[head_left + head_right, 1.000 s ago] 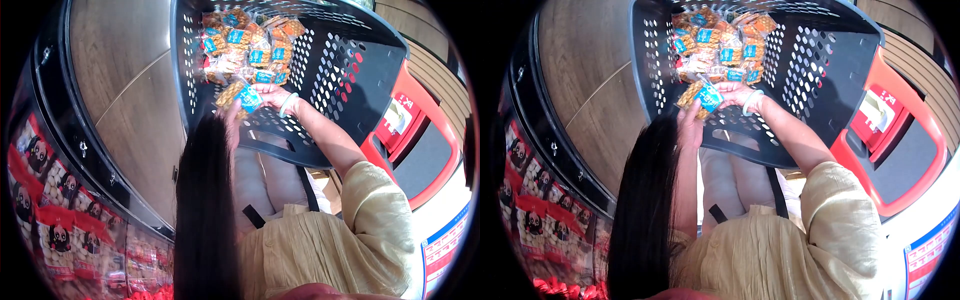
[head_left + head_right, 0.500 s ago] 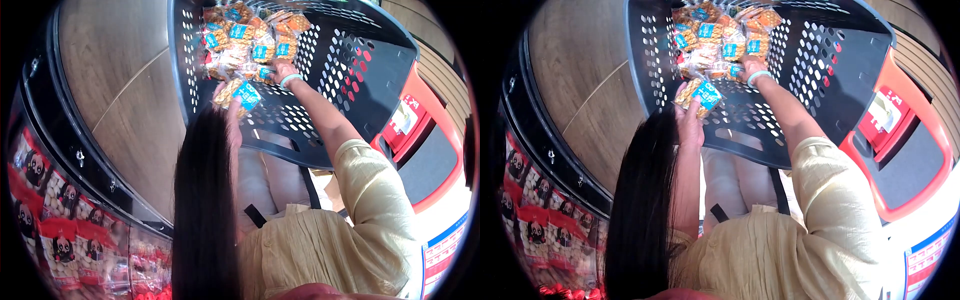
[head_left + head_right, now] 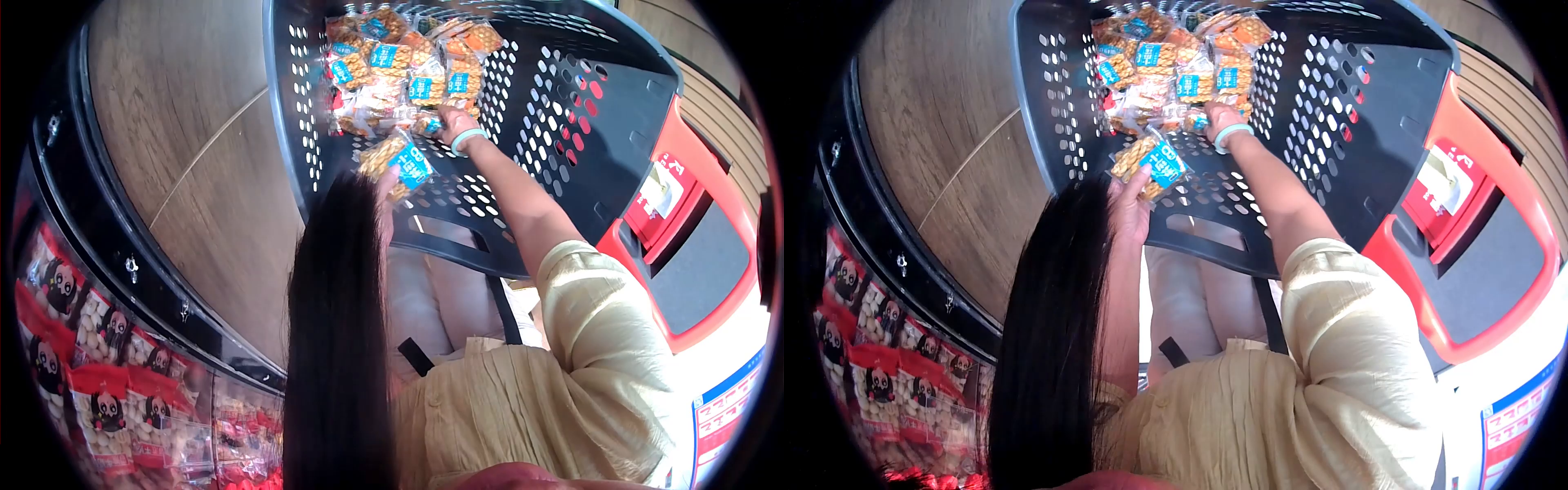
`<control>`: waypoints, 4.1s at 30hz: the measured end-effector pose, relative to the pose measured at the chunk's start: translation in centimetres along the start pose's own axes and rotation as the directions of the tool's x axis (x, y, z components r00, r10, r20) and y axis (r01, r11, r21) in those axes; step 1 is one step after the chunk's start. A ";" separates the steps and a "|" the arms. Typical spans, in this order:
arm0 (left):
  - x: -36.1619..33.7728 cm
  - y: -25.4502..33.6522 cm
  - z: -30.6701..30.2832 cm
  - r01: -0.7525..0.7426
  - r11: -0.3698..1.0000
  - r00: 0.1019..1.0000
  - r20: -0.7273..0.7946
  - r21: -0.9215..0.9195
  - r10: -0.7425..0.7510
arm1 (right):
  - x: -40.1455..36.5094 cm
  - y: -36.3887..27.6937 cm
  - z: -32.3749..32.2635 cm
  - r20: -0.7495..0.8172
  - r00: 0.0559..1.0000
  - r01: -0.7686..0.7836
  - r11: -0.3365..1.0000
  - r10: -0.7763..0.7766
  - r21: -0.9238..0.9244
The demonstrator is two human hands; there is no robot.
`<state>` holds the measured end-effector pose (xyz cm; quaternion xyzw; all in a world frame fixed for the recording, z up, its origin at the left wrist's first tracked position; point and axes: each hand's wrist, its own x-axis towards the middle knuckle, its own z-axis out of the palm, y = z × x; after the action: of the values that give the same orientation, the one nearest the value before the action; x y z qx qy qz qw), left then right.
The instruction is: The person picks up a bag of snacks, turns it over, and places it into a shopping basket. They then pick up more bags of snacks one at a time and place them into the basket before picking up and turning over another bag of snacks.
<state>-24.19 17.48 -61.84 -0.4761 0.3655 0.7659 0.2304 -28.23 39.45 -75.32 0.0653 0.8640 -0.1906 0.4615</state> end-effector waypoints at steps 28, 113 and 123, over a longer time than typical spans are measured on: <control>-1.4 1.1 1.1 0.058 0.997 0.973 0.223 0.042 -0.065 | -4.7 -0.1 -1.0 0.320 0.947 -0.297 0.305 -0.029 0.905; -25.4 4.8 0.2 -0.066 0.973 0.930 0.340 -0.222 0.141 | -29.4 -10.8 -12.6 0.166 0.843 0.013 0.328 -0.512 0.945; -39.0 3.7 -6.2 -0.181 0.829 0.822 0.381 -0.529 0.422 | -41.9 -20.2 -12.6 0.059 0.765 0.259 0.391 -0.641 0.883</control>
<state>-6.06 10.14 -27.30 -0.2448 0.1722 0.9520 0.0635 -20.12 28.41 -29.14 -0.0054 0.5341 -0.7076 0.4626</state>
